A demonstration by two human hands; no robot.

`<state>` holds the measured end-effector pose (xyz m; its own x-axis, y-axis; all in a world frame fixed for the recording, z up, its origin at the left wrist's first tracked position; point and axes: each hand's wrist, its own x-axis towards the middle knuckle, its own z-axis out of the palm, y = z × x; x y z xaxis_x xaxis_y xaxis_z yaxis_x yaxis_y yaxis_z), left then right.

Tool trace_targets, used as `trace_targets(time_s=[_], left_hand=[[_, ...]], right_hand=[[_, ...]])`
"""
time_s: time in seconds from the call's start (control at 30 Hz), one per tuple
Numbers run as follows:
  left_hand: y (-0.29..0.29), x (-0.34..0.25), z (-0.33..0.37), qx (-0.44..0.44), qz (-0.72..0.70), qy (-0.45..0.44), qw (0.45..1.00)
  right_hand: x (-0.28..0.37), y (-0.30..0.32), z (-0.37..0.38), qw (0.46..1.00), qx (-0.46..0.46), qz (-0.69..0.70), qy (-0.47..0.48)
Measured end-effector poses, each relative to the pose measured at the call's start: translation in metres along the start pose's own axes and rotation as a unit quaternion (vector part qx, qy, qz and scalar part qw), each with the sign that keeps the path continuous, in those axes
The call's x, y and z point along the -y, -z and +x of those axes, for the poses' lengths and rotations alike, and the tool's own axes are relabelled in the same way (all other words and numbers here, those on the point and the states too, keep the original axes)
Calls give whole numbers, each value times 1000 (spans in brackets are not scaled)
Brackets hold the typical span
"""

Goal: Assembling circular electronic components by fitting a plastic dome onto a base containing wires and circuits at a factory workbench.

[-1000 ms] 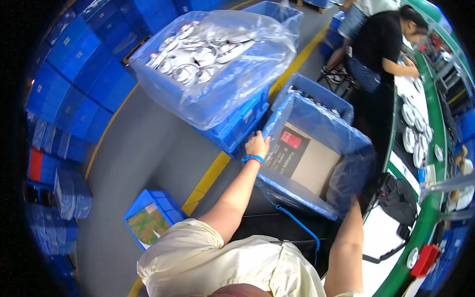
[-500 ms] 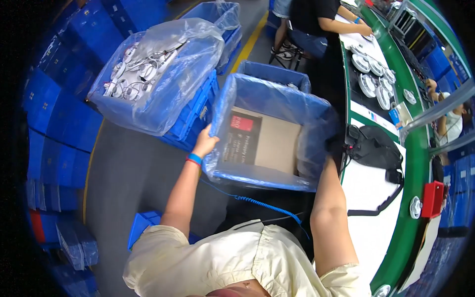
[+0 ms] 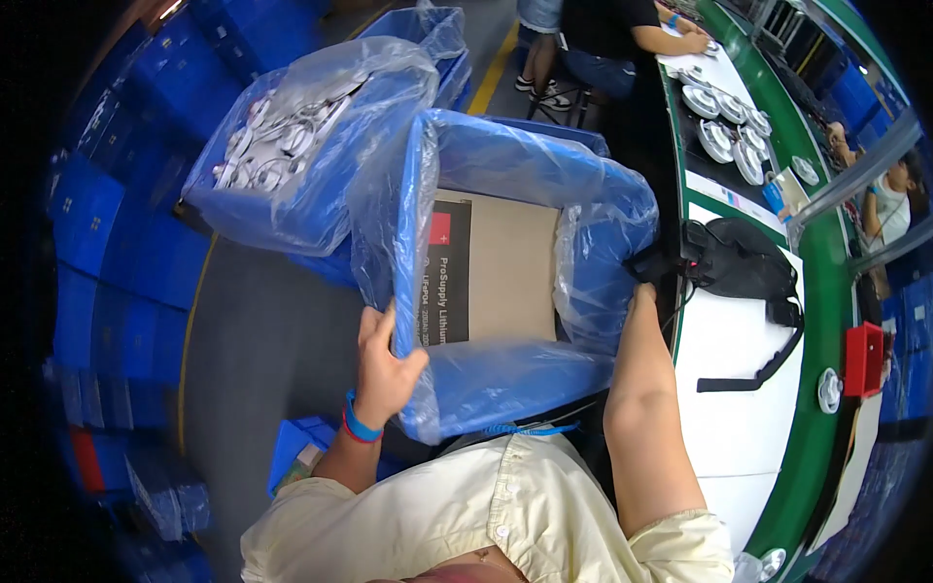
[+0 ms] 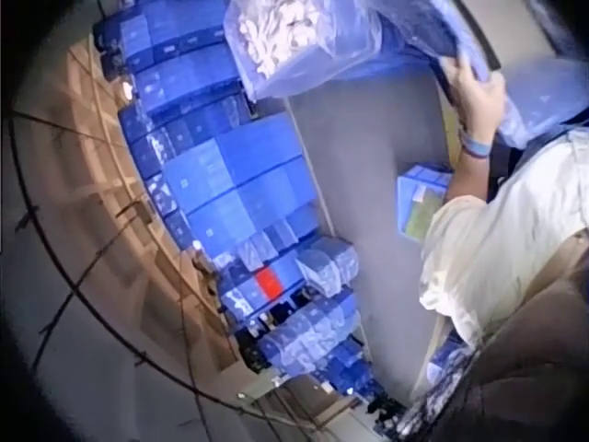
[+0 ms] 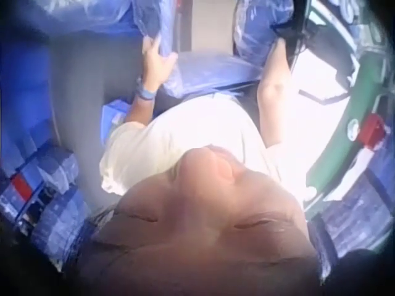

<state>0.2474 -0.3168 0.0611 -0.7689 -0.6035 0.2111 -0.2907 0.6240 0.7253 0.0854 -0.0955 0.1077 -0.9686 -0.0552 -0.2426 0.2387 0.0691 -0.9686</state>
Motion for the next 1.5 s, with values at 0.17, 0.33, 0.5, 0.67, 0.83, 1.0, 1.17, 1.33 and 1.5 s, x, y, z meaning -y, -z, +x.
trace_targets(time_s=[0.17, 0.33, 0.5, 0.67, 0.83, 1.0, 1.17, 1.33, 1.5], left_hand=[[18, -19, -49, 8, -23, 65, 998], [11, -7, -61, 34, -45, 84, 995], [-18, 19, -96, 28, -82, 102, 991], [-10, 54, -130, -100, -354, 185, 911], [24, 44, -135, -139, -377, 207, 892], [62, 89, -179, -208, -346, 257, 878], [77, 149, -238, -236, -313, 301, 870], [92, 276, -281, -211, -267, 397, 852], [23, 430, -374, -300, -96, 450, 836]], right_hand=[[-16, -4, -21, 990, 115, 82, 1], [-51, -35, 117, 992, 57, -79, 79], [-120, -15, 232, 962, -17, -229, 145], [-96, -51, 253, 893, 81, -405, 178], [-176, -43, 369, 948, 149, -232, 157], [-122, -146, 200, 871, 86, -480, 57], [-196, -151, 177, 840, 245, -472, 110], [-236, -160, 126, 788, 377, -461, 154], [-235, -199, 60, 805, 319, -467, 178]])
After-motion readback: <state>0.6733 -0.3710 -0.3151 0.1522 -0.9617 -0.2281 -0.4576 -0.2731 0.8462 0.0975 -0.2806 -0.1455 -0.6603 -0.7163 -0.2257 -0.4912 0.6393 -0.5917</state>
